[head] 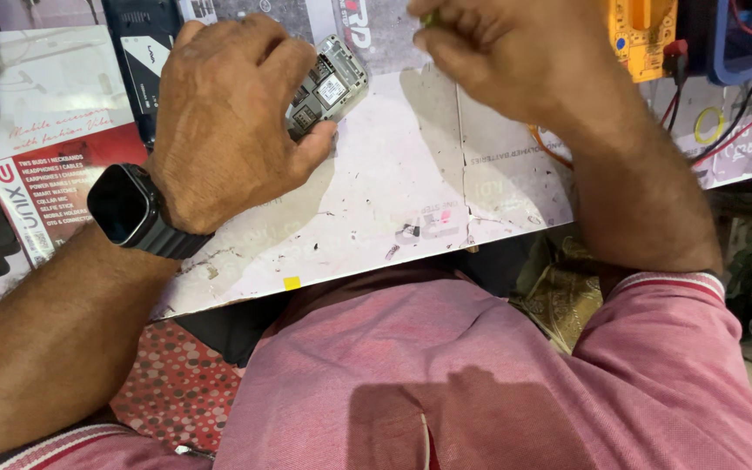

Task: The person disassembles a mobile phone using a screwdriver and a prying tool. They remove the back cover, unscrew internal components, and separate the casing to access the battery and circuit board. The person then reassembles the phone, aligning the parts and snapping the casing back together.

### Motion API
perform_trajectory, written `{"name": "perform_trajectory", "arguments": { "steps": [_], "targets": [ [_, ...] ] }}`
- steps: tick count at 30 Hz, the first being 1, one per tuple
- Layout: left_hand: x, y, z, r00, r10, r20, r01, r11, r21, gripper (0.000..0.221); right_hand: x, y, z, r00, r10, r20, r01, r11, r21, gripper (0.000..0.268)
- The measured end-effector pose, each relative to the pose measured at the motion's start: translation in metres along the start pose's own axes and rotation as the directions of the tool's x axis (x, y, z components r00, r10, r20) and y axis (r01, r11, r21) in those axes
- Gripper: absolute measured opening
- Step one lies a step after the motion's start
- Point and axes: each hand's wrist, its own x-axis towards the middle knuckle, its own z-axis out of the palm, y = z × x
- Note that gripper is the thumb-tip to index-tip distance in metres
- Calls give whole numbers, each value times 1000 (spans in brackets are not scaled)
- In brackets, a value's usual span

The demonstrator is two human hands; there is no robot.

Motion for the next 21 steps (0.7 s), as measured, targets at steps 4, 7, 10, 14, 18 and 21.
{"name": "perform_trajectory", "arguments": {
  "steps": [4, 7, 10, 14, 18, 21],
  "targets": [
    [5, 4, -3, 999, 32, -40, -31, 999, 11, 51, 1, 2, 0, 991, -94, 90, 108, 980, -166, 8],
    [8, 5, -7, 998, 50, -45, -52, 998, -46, 58, -3, 3, -2, 992, -73, 105, 100, 955, -280, 9],
    [9, 5, -9, 993, 97, -73, -104, 990, -90, 64, -4, -4, -6, 989, -147, 17, 142, 908, -394, 28],
    [9, 7, -9, 977, 176, -116, -189, 976, -107, 69, 4, -11, 0, 922, -386, 40, 384, 922, 42, 38],
    [6, 8, -8, 933, 266, -243, -282, 959, -33, 71, 9, -6, 27, 961, -275, 1, 254, 890, 379, 30],
    [0, 10, -6, 915, 114, -387, -111, 993, 30, 80, 7, 3, 24, 994, -42, 98, -33, 748, 662, 20]
  ]
}}
